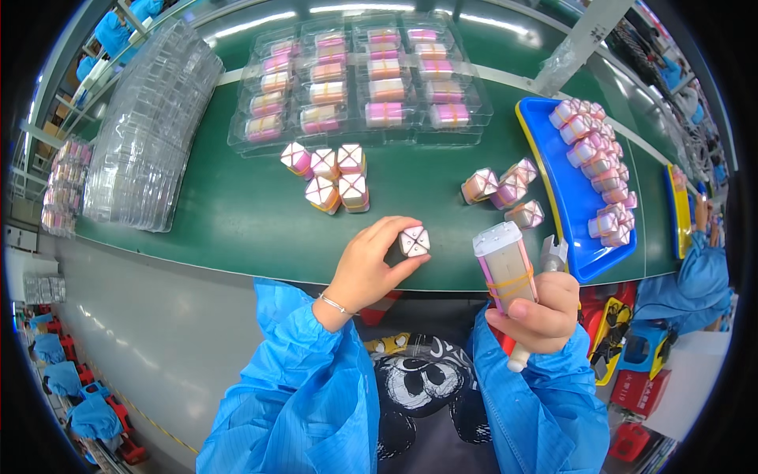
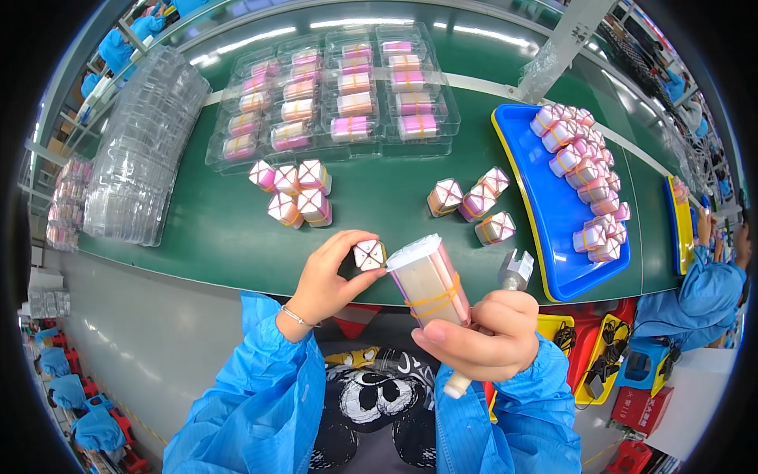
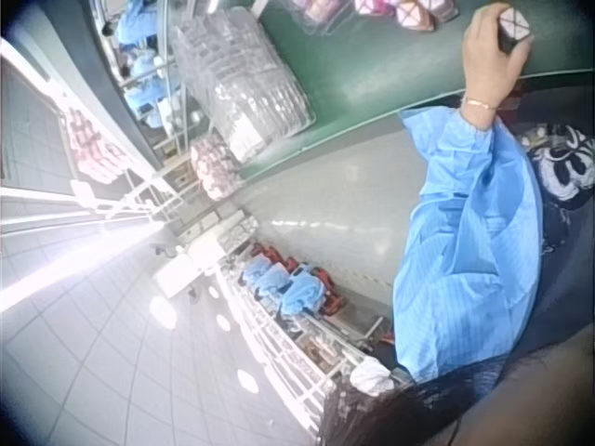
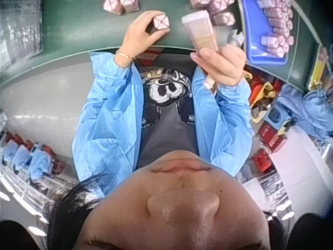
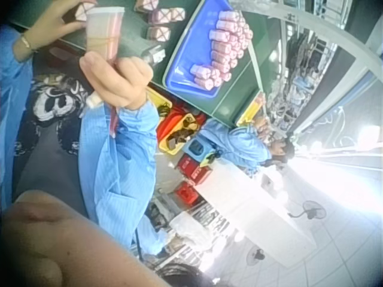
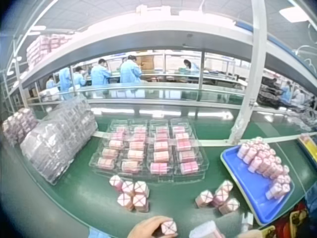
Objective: Assemble small plastic components on a production line using an adhesive or sealant tool.
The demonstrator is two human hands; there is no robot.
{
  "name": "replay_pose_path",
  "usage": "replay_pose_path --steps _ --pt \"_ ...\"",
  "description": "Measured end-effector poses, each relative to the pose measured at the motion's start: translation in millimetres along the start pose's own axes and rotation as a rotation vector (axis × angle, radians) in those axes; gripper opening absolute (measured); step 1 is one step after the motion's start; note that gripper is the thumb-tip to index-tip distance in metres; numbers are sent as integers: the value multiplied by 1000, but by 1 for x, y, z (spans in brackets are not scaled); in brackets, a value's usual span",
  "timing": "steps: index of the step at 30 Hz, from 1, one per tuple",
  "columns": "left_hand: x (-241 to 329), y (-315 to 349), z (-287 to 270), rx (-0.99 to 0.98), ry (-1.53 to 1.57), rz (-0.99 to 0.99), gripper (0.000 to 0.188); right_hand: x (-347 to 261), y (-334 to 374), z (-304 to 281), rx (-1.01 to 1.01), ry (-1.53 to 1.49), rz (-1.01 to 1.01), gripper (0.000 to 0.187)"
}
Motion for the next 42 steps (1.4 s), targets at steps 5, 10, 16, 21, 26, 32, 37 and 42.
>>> replay_pose_path --steps 5,10,16,21,26,32,37,42 --pt "1 -1 -1 -11 -6 5 46 2 -3 2 -48 11 -56 41" --pt "-1 0 0 -16 -7 -2 46 8 -9 -1 -236 -22 31 32" --pt "0 -2 1 19 0 21 45 36 -5 13 -398 -55 688 37" --pt "6 -3 0 10 19 7 47 50 7 17 -396 57 821 39" --pt "2 -1 1 18 28 15 48 42 -12 7 -47 -146 776 23" --pt "-8 3 3 7 83 -80 44 41 -42 42 619 -1081 623 21" --pt "-2 2 1 -36 110 -148 42 36 -70 83 457 -1174 680 20" --pt "0 3 -2 -41 41 -110 42 32 -70 92 268 -1252 707 18"
Point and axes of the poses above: each hand's wrist, its own y-axis away from the middle knuckle, its own z-axis out of the palm, x = y × z, the point moved 2 cm from there along -y, towards the middle knuckle, and after that the axes turned 4 degrees about -x, right-handed, at the moved point
